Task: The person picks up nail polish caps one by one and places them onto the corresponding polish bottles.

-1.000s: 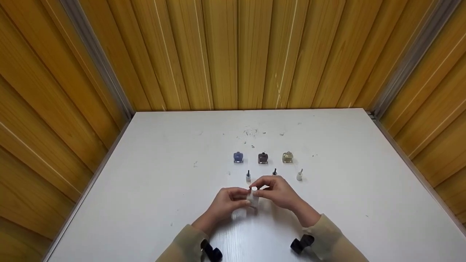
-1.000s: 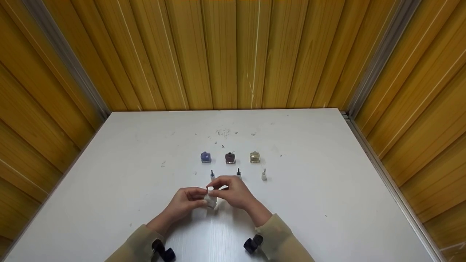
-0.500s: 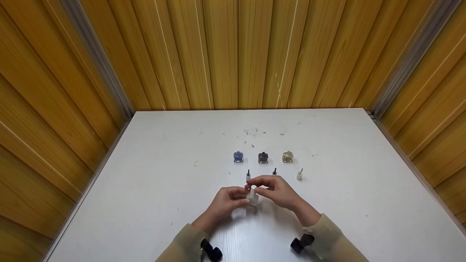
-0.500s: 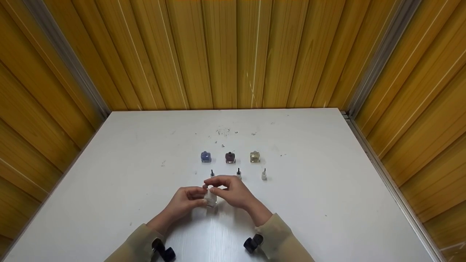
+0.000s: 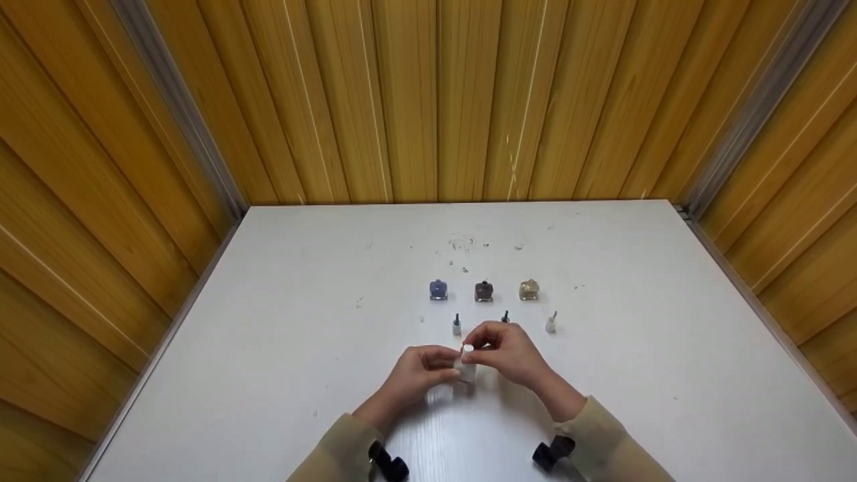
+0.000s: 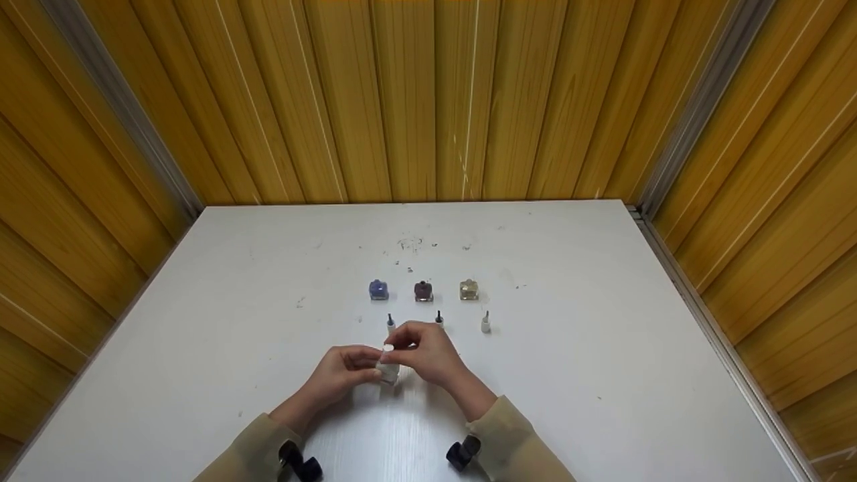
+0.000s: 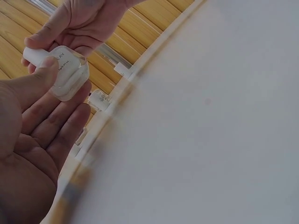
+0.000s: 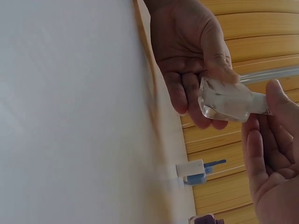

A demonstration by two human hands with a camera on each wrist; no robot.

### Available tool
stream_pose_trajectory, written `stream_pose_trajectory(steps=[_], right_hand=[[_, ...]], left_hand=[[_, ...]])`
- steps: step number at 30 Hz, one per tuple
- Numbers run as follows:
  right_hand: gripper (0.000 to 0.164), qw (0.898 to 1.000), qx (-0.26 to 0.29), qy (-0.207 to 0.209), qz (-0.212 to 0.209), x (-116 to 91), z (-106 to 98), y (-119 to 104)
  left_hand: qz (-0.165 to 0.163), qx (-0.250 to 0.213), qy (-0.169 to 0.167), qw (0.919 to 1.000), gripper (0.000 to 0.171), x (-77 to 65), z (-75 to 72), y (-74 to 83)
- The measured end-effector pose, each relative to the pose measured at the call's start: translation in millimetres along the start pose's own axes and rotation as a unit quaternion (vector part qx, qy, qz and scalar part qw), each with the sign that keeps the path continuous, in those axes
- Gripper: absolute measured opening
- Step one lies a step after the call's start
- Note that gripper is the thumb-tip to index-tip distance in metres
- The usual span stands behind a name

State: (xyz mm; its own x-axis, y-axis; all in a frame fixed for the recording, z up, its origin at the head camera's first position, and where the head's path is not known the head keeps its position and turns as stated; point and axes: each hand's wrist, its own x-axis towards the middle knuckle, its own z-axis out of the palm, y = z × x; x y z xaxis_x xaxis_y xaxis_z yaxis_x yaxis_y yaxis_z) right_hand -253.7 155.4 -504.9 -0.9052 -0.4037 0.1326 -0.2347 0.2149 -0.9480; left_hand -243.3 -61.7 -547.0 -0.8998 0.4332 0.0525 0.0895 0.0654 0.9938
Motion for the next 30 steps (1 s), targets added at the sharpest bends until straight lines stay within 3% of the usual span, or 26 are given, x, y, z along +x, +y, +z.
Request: stream_pose_trajectory(steps=[3,9,13,22,30], right_hand=[[0.026,1.0,0.003,0.001,0.001,0,1,1],[0.039,0.996,0.021,-0.081,-0.024,0,-8,3],[0.033,0.993,0.018,-0.109,-0.03,-1,-11,3],[0.02,0.998,0.019,-0.058,-0.033,-1,-3,3],[0.02,1.0,0.012,-0.011,-0.016,-1,3,1]], left_hand=[[-0.002,-0.009,-0.002,1.0,0.028,0.7,0.0,-1.9],[0.02,-0.021,-0.005,0.9996,0.031,0.7,-1.6,-3.3],[0.019,-0.015,-0.004,0.9997,0.031,-0.3,-1.7,-3.4],[0.015,-0.021,0.002,0.9997,0.03,0.4,-0.6,-2.6],[0.021,-0.019,0.009,0.9996,0.03,0.9,-2.2,-3.7]])
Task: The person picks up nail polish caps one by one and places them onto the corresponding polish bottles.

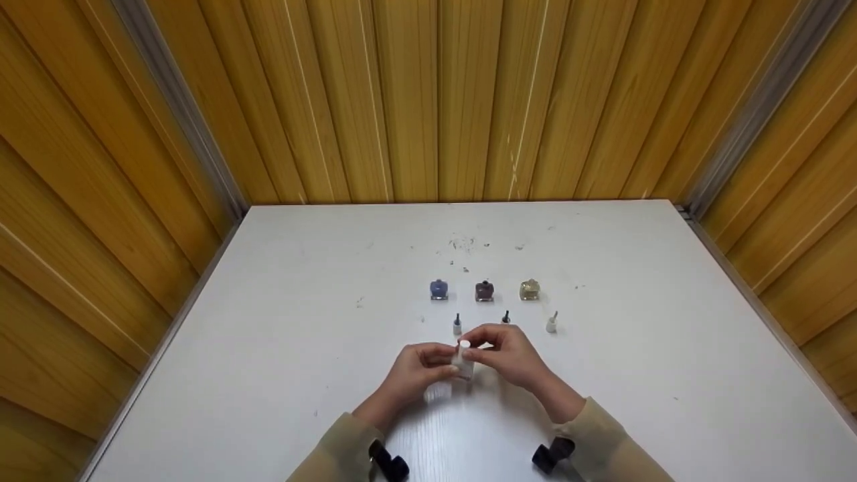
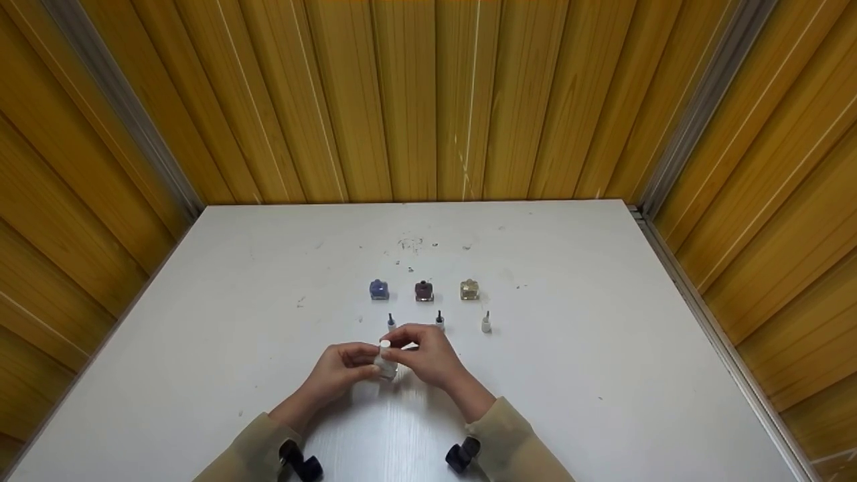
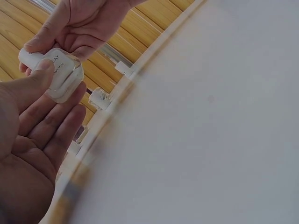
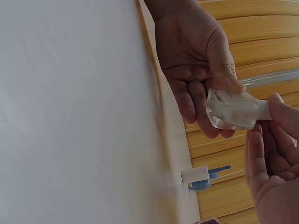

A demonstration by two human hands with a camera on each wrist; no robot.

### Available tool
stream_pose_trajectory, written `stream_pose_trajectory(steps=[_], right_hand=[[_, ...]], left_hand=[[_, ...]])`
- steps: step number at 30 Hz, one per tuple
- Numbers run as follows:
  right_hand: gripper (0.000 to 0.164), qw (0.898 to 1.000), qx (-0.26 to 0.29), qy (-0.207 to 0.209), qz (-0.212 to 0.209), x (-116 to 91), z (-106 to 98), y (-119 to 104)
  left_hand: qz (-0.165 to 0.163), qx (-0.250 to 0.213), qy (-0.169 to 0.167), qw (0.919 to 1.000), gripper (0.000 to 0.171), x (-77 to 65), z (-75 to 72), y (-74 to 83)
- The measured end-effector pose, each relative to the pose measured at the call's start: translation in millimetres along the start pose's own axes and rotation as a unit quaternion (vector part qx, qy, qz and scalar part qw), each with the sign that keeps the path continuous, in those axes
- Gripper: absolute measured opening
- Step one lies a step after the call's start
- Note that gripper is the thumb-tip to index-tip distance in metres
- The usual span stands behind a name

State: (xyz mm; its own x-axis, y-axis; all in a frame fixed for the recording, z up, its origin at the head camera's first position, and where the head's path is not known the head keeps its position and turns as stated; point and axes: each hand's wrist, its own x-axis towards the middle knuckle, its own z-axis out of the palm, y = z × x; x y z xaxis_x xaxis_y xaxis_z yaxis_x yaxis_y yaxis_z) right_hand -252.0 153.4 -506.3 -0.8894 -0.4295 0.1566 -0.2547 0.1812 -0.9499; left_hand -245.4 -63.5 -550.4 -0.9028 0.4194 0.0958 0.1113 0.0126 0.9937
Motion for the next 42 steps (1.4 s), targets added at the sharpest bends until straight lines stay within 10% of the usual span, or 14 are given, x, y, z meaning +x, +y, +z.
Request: stream_pose_trajectory(steps=[22,42], right_hand=[[0.019,1.0,0.001,0.0,-0.01,0,2,-1],[0.02,0.999,-0.04,0.019,0.009,-1,16,-3]], left_hand=[[0.035,0.029,-0.011,0.9989,0.032,-1.4,-2.7,-1.9],[-0.006,0.06,-0.009,0.9981,0.028,-0.1,-12.0,0.8]])
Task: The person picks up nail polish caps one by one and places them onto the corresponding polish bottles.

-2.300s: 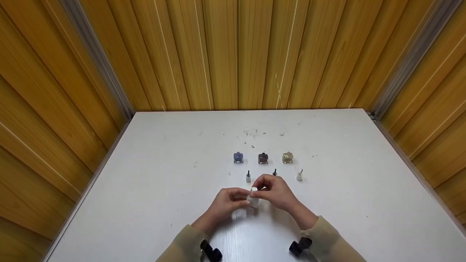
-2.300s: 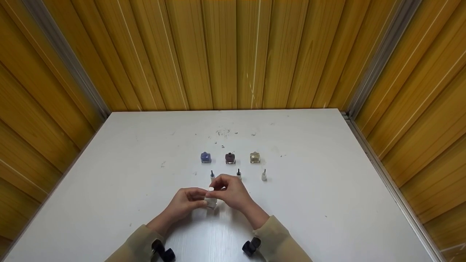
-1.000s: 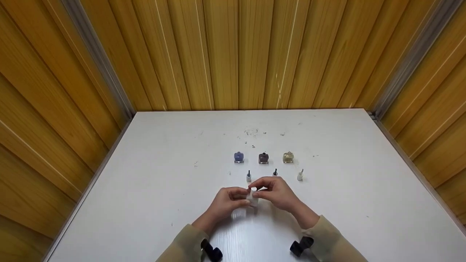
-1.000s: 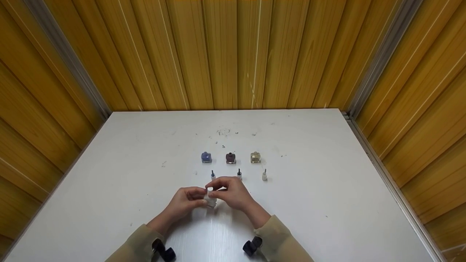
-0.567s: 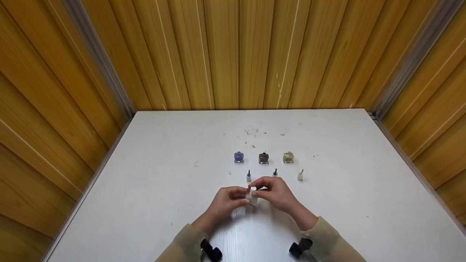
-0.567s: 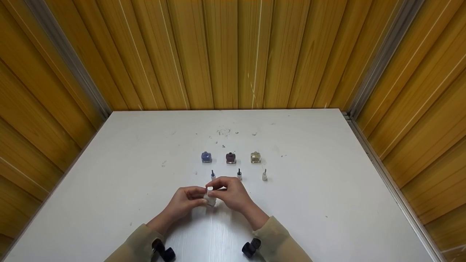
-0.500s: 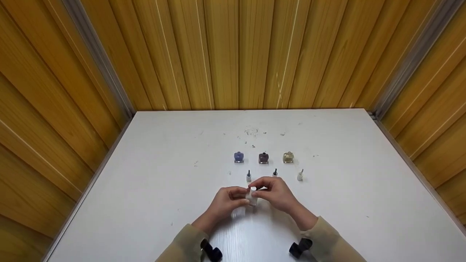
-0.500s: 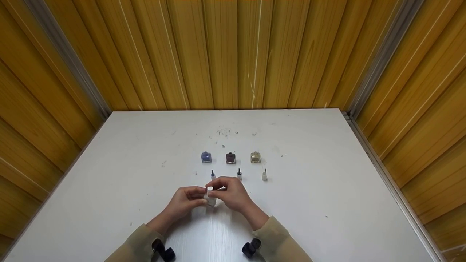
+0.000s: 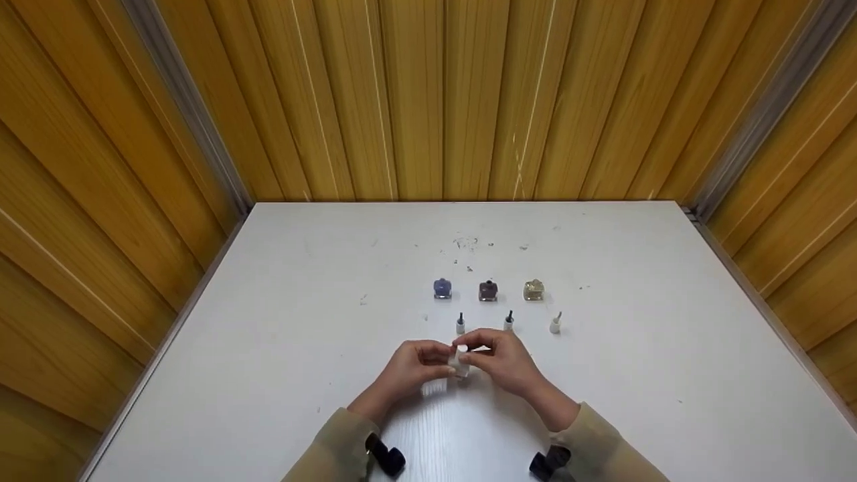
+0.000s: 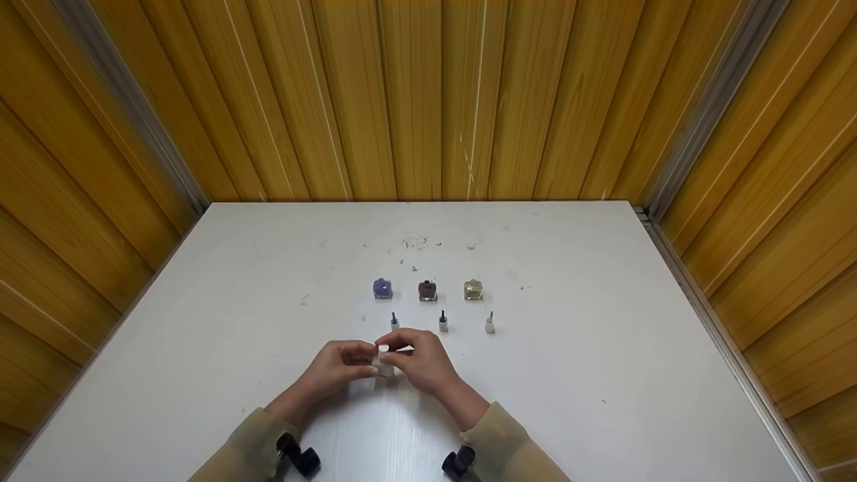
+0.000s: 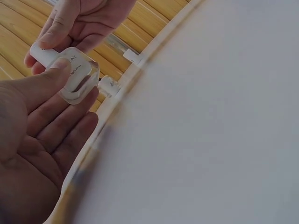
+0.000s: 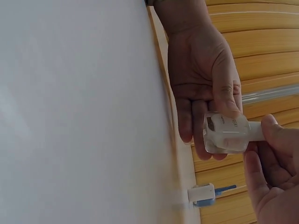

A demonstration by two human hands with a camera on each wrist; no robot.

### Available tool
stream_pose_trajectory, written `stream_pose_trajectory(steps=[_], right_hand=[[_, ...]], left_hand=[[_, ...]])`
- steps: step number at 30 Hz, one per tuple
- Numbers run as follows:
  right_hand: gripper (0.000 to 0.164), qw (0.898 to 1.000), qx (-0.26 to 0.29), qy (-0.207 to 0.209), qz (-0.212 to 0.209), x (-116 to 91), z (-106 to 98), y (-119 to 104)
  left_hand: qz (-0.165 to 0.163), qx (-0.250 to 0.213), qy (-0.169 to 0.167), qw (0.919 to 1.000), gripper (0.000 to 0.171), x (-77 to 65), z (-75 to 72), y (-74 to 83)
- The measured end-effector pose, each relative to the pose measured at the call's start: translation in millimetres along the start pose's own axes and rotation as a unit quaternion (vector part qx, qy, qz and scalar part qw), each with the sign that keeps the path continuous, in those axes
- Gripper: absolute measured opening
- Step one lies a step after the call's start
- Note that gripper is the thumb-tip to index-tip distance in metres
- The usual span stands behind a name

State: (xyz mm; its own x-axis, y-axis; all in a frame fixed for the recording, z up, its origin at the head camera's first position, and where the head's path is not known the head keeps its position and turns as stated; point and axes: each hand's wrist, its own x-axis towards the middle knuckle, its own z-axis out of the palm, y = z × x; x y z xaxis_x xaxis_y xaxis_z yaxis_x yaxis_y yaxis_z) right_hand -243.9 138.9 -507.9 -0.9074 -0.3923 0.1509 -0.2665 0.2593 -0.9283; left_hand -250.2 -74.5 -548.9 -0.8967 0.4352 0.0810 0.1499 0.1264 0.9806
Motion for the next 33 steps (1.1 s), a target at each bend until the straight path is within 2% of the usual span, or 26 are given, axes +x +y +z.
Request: stream_pose_trajectory(steps=[9,16,26,30,33], right_hand=[[0.019,0.999,-0.041,0.024,-0.023,13,23,-12],[0.022,0.998,-0.056,0.04,-0.016,34,45,-24],[0.024,0.996,-0.058,0.063,-0.012,72,76,-30],[0.024,0.996,-0.056,0.069,0.003,88,87,-31],[0.024,0.996,-0.057,0.072,0.009,99,96,-32]], left_hand=[[-0.011,0.033,0.022,0.9992,0.027,0.2,-23.7,-0.9],[-0.031,0.045,0.052,0.9972,0.028,-1.5,-49.8,-4.9],[-0.048,0.057,0.138,0.9877,0.028,0.2,-79.2,-12.1],[-0.058,0.054,0.178,0.9808,0.029,0.3,-87.7,-15.0],[-0.068,0.07,0.206,0.9738,0.03,-1.1,-94.7,-16.9]])
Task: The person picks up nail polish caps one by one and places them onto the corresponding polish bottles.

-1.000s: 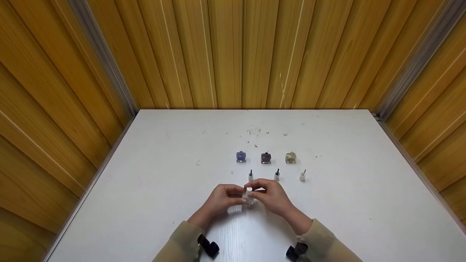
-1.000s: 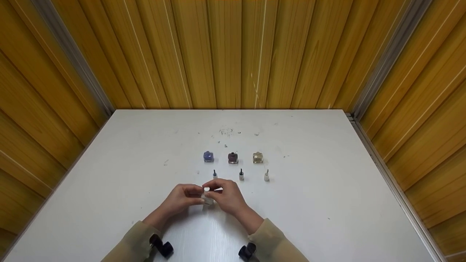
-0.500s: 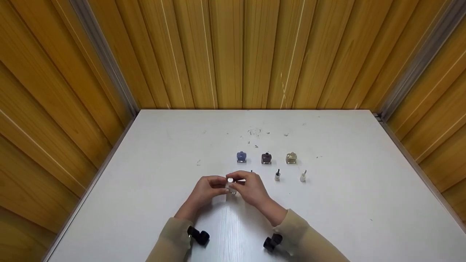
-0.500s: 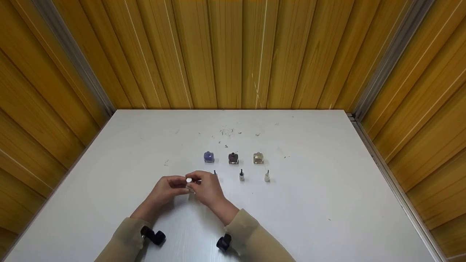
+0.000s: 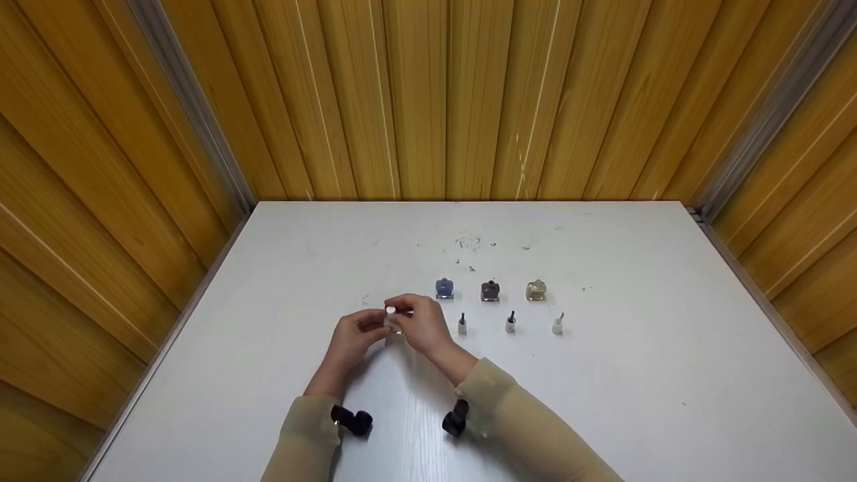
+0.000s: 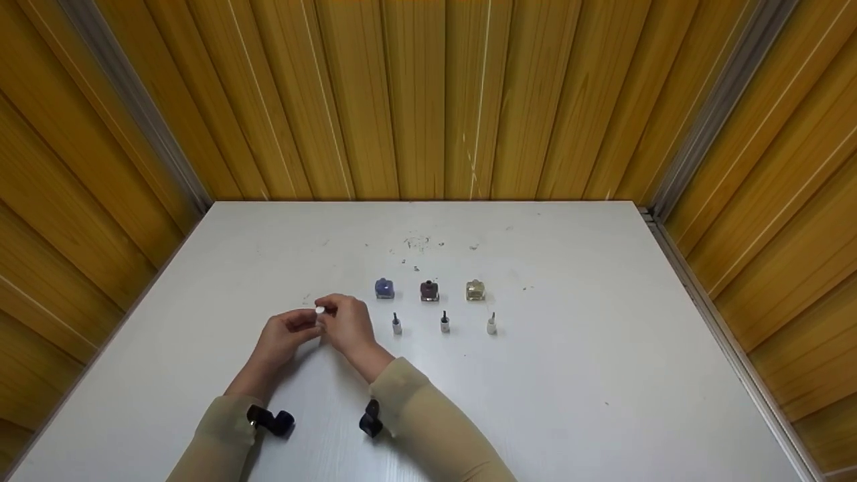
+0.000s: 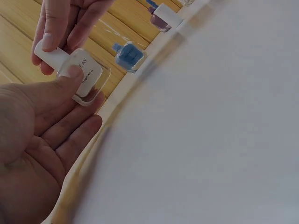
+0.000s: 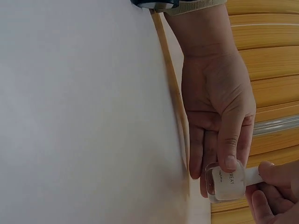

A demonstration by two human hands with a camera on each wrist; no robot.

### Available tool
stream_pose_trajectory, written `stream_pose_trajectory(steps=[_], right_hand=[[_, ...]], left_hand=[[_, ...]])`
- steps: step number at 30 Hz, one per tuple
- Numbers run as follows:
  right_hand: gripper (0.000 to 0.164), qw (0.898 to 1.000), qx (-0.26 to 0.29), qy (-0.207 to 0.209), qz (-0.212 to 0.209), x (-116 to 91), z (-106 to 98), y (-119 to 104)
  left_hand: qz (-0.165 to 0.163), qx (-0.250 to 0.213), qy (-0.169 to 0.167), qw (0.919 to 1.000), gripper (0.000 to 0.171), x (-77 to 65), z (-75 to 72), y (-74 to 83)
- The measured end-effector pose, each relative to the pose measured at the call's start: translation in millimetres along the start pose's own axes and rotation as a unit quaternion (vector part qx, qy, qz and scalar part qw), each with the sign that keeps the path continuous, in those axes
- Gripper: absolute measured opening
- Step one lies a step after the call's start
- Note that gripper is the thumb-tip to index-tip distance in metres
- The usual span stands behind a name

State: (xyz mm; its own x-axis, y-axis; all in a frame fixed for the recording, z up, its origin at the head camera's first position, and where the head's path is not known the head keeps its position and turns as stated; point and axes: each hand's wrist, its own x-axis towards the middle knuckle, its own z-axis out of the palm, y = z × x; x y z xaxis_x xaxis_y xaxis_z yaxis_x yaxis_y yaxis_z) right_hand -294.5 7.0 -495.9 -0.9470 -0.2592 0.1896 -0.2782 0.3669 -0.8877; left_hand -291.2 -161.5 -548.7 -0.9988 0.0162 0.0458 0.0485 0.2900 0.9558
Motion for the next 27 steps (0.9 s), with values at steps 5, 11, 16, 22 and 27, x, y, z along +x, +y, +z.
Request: stream_pose_trajectory(steps=[5,11,16,22,27], right_hand=[[0.024,1.0,-0.011,-0.001,-0.004,13,14,-2],[0.023,0.999,-0.034,0.001,-0.011,22,26,-4],[0.022,0.999,-0.047,-0.001,-0.008,25,33,-5],[0.024,0.999,-0.05,-0.008,0.005,25,37,-3],[0.025,0.998,-0.054,-0.009,-0.004,25,37,-2]], left_hand=[[-0.006,0.037,0.041,0.9985,0.031,1.7,-7.2,-3.5],[0.003,0.067,0.064,0.9957,0.033,3.1,-12.2,-5.5],[0.017,0.091,0.075,0.9928,0.032,2.1,-15.8,-7.9],[0.016,0.12,0.062,0.9907,0.035,1.2,-19.6,-8.6],[0.014,0.127,0.057,0.9902,0.037,1.7,-20.9,-9.6]])
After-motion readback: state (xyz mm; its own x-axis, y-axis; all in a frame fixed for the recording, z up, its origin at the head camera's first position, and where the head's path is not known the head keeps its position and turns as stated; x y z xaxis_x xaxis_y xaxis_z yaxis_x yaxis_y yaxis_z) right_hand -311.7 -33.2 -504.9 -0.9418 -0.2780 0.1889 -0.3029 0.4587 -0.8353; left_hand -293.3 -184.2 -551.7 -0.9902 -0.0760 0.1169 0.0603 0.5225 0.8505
